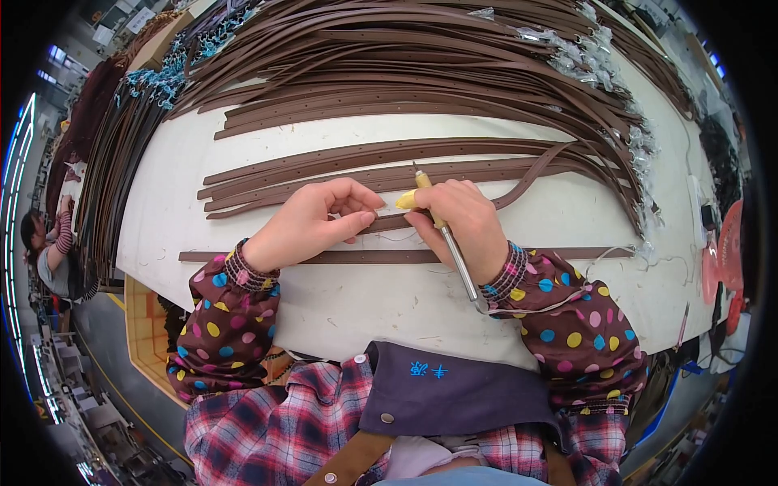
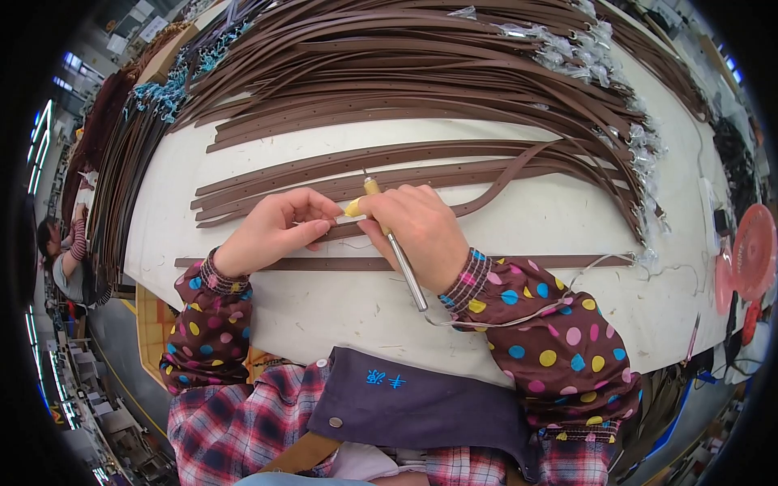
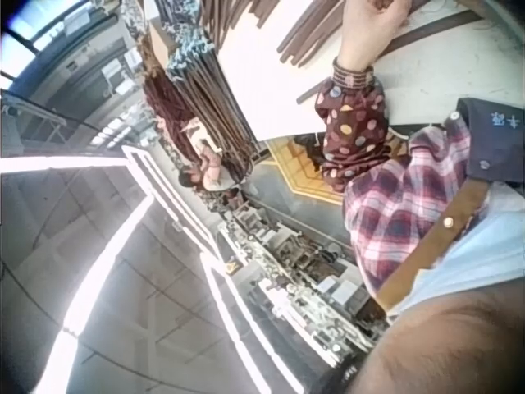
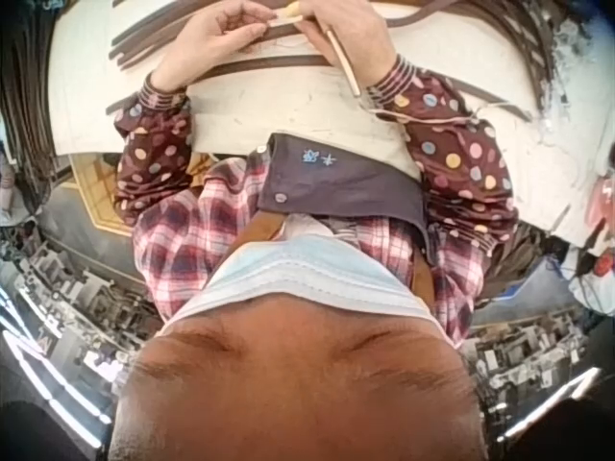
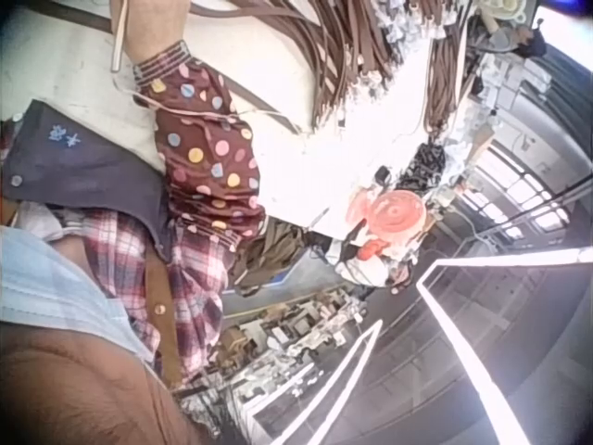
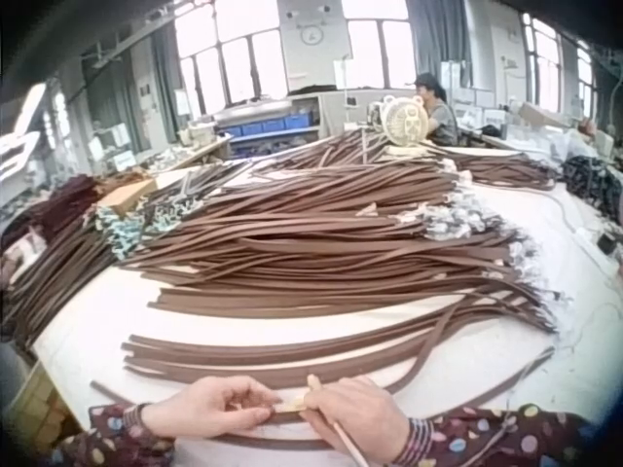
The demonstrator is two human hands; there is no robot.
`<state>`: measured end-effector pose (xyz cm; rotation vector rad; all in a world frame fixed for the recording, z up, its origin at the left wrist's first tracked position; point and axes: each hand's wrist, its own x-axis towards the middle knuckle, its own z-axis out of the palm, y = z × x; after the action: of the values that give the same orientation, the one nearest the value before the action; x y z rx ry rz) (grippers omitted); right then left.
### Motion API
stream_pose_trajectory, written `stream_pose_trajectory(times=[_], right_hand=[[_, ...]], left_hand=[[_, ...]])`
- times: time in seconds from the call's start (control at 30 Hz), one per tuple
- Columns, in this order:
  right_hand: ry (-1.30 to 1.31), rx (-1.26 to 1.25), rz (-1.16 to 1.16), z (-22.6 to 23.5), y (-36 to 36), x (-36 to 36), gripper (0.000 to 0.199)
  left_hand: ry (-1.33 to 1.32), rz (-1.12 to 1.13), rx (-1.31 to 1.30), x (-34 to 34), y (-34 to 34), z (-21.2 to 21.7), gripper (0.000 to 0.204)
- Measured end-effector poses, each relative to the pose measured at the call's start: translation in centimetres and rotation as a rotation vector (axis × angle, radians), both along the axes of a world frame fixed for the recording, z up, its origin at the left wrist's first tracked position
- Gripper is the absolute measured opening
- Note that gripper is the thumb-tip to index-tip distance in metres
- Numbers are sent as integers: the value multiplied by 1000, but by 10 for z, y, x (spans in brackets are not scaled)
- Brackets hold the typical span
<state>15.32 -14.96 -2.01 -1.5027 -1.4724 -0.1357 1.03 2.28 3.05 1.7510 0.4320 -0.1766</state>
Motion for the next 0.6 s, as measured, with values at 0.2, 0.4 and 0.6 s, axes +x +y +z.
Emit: stream_pose_trajectory(times=[0.2, 0.4, 0.6], right_hand=[[3, 16, 0, -1, 1, 0, 24], [-14, -17, -11, 0, -1, 1, 22], [-70, -13, -5, 4, 0, 1, 20]], left_hand=[[-147, 3, 274, -18, -6, 4, 33], [-330, 6, 640, -28, -16, 3, 25], [-232, 45, 626, -37, -22, 13, 11]])
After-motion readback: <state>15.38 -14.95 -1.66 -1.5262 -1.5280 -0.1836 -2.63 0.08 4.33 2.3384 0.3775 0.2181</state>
